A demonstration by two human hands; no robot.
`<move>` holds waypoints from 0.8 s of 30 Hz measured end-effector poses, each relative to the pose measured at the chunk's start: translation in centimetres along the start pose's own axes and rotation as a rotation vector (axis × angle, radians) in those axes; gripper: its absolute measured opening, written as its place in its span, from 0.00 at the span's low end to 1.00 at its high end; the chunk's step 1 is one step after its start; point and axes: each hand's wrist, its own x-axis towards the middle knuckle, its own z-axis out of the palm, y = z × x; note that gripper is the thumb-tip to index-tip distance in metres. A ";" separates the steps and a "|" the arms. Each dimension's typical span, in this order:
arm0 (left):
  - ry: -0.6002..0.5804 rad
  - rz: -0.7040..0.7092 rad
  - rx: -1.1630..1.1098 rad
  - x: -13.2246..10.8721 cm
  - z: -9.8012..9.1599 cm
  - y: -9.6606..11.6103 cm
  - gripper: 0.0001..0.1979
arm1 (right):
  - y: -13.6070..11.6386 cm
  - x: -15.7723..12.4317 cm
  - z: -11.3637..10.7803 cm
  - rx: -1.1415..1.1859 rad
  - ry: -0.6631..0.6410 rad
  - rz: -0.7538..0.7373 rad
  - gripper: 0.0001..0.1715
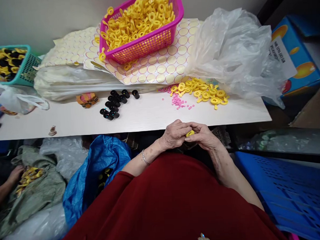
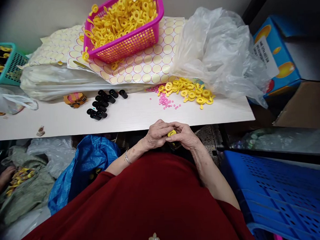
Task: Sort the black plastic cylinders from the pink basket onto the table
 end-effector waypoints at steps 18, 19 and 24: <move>0.012 -0.112 -0.228 -1.3 0.5 -1.7 0.15 | 2.9 -0.2 0.8 0.057 0.096 0.006 0.28; 0.008 -0.087 -0.222 -1.4 0.7 -1.6 0.15 | 2.9 -0.3 0.7 0.051 0.094 -0.004 0.28; -0.076 0.050 -0.185 -1.9 1.0 -2.5 0.12 | 3.7 -0.2 -0.8 -0.097 -0.023 0.002 0.30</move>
